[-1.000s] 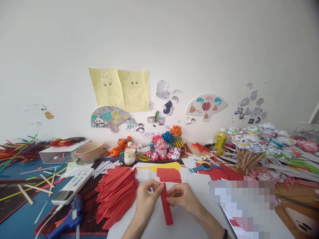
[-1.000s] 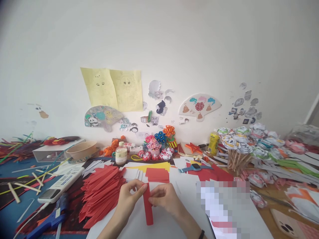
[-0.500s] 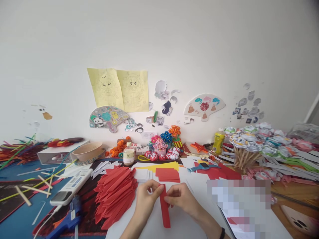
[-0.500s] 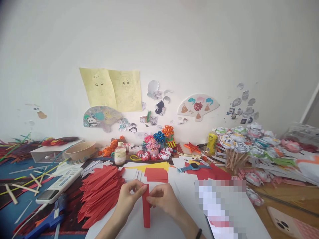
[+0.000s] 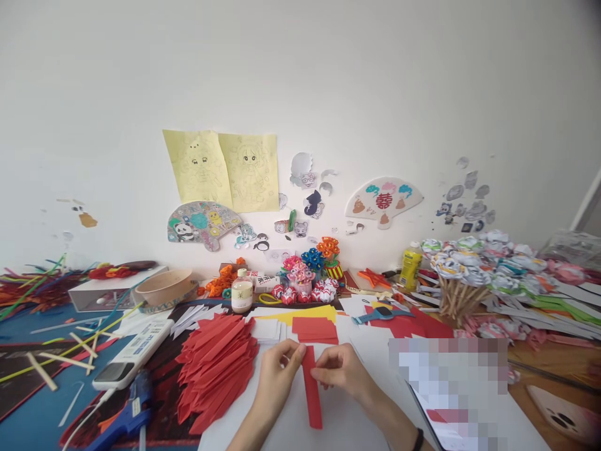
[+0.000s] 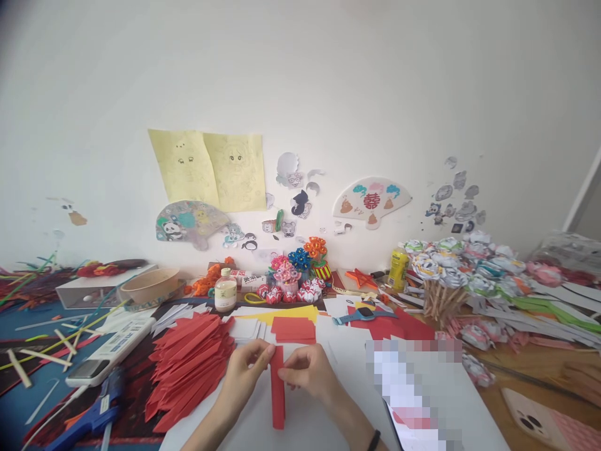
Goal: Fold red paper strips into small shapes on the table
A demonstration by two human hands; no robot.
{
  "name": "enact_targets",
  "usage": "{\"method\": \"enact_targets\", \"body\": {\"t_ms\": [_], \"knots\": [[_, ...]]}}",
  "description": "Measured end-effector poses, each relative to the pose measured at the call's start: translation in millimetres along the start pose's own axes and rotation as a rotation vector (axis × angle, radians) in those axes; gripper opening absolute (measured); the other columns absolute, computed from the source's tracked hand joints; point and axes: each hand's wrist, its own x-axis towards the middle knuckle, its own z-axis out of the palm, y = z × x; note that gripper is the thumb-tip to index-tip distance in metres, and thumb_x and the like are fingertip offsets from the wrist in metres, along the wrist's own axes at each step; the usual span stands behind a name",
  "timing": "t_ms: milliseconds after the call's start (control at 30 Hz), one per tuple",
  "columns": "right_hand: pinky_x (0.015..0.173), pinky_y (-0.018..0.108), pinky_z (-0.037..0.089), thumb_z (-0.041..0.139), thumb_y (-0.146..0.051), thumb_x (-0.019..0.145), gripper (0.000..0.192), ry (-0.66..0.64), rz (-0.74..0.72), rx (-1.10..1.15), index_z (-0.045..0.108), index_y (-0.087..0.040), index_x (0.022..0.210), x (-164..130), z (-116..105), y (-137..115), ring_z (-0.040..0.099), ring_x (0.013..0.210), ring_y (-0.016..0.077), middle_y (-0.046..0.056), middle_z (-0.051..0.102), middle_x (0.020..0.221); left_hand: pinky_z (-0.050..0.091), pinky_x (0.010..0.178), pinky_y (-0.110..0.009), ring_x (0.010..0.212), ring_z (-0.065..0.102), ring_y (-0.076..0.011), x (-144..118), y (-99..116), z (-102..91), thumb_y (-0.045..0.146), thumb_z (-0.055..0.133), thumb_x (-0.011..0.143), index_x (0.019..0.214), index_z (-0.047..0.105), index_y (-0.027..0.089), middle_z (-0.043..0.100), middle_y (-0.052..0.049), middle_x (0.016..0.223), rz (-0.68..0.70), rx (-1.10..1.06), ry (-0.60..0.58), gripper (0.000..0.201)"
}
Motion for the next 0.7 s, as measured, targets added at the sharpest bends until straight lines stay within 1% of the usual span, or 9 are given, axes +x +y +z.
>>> {"method": "enact_targets", "body": {"t_ms": [167,233,400,600,700], "knots": [[0.049,0.024,0.038,0.077,-0.039,0.064,0.029,0.095,-0.023,0.074,0.067,-0.012,0.061,-1,-5,-7,0.052,0.048,0.0120,0.000,0.059,0.050,0.040,0.055,-0.021,0.059,0.055,-0.0143,-1,6,2.5,0.051,0.050,0.085,0.072,0.065,0.014,0.065,-0.004,0.068,-0.040,-0.097,-0.181,0.042],[0.048,0.024,0.036,0.077,-0.039,0.064,0.029,0.111,-0.027,0.119,0.065,-0.013,0.059,-2,-6,-11,0.050,0.048,0.0114,0.000,0.057,0.050,0.039,0.055,-0.021,0.060,0.054,-0.0140,-3,7,4.5,0.049,0.053,0.083,0.071,0.066,0.013,0.065,-0.004,0.066,-0.044,-0.094,-0.211,0.040],[0.047,0.023,0.034,0.077,-0.039,0.065,0.030,0.144,-0.026,0.144,0.063,-0.013,0.058,-2,-6,-11,0.048,0.047,0.0107,-0.001,0.056,0.048,0.038,0.055,-0.021,0.057,0.051,-0.0127,-4,3,9.0,0.047,0.059,0.080,0.070,0.067,0.012,0.062,-0.003,0.060,-0.069,-0.100,-0.197,0.038],[0.056,0.024,0.042,0.079,-0.039,0.063,0.028,0.184,-0.101,0.091,0.066,-0.014,0.061,0,-5,-5,0.055,0.058,0.0142,0.001,0.062,0.060,0.035,0.052,-0.020,0.053,0.048,-0.0118,-4,2,10.8,0.049,0.062,0.077,0.066,0.065,0.012,0.058,-0.002,0.056,-0.095,-0.113,-0.150,0.039],[0.056,0.025,0.044,0.077,-0.041,0.065,0.028,0.181,-0.119,0.070,0.067,-0.015,0.065,0,-4,-3,0.056,0.058,0.0145,0.002,0.063,0.062,0.035,0.052,-0.021,0.053,0.048,-0.0118,-4,2,10.8,0.050,0.062,0.076,0.063,0.065,0.012,0.058,-0.002,0.055,-0.083,-0.108,-0.135,0.041]]}}
